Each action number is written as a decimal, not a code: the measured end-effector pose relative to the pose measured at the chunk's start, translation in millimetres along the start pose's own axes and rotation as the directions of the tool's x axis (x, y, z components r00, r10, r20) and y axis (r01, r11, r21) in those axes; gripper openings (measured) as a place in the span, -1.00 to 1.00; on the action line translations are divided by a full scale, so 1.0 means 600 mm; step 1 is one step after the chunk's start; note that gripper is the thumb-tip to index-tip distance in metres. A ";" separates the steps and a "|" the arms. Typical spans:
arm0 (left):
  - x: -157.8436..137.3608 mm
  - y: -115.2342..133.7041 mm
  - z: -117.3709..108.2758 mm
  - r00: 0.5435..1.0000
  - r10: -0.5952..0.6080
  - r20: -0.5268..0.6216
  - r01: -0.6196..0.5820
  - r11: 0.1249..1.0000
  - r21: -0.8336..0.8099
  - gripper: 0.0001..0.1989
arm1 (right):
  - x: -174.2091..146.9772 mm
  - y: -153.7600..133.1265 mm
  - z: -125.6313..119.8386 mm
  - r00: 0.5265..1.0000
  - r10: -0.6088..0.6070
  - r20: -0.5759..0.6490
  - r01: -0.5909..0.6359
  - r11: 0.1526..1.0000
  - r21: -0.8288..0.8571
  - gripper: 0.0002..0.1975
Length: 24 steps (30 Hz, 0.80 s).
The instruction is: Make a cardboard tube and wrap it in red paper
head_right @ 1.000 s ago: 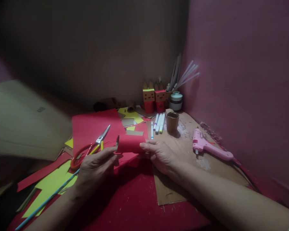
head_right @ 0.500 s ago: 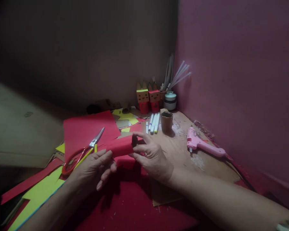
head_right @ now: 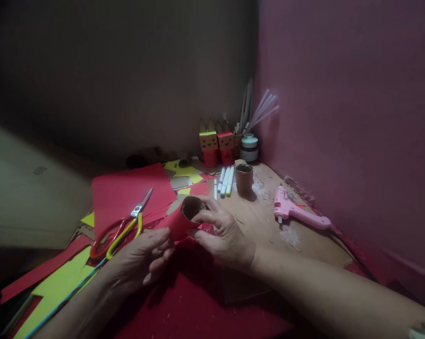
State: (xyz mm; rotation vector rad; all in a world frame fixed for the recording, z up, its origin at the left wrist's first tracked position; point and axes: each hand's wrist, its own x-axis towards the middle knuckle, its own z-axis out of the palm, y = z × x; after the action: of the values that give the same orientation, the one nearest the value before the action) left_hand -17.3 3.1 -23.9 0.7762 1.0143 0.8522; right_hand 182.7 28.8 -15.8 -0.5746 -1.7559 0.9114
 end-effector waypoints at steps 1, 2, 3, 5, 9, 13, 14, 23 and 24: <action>0.000 0.002 -0.002 0.998 0.031 -0.049 -0.028 0.998 0.062 -0.68 | 0.001 -0.002 -0.001 1.000 0.012 0.002 -0.012 1.000 0.003 -0.87; 0.000 0.004 -0.005 0.992 0.075 -0.098 -0.063 0.991 0.117 -0.68 | 0.001 -0.003 -0.001 1.000 0.023 0.006 -0.023 1.000 0.002 -0.86; 0.000 0.006 -0.008 0.983 0.121 -0.137 -0.098 0.982 0.161 -0.70 | 0.001 -0.003 -0.001 0.999 0.030 0.011 -0.030 1.000 -0.003 -0.86; -0.002 0.009 -0.012 0.969 0.186 -0.165 -0.152 0.969 0.195 -0.69 | 0.000 -0.003 -0.001 0.999 0.032 0.027 -0.032 0.999 -0.017 -0.85; -0.006 0.009 -0.010 0.986 0.151 -0.077 -0.136 0.975 0.175 -0.54 | -0.006 -0.002 0.003 0.998 0.040 0.051 -0.040 0.999 0.003 -0.86; -0.004 0.003 0.002 0.993 0.114 0.030 -0.117 0.976 0.185 -0.47 | -0.011 0.002 0.006 0.993 0.118 0.000 -0.118 0.988 0.102 -0.67; -0.003 0.002 0.005 0.993 0.113 0.046 -0.119 0.975 0.187 -0.47 | -0.011 0.003 0.006 0.990 0.144 -0.008 -0.141 0.980 0.143 -0.57; -0.006 -0.010 0.033 0.983 0.183 0.002 -0.175 0.936 0.306 -0.52 | -0.001 0.004 0.017 0.899 0.385 0.210 -0.438 0.808 0.395 -0.46; -0.007 -0.012 0.037 0.981 0.195 0.002 -0.185 0.923 0.338 -0.55 | -0.001 0.001 0.018 0.887 0.398 0.234 -0.461 0.799 0.387 -0.50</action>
State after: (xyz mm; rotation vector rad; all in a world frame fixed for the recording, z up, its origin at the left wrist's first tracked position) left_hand 3.5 -7.3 -20.8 1.1712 1.1423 0.8687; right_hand 173.0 25.6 -18.6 -0.6354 -1.4890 1.6538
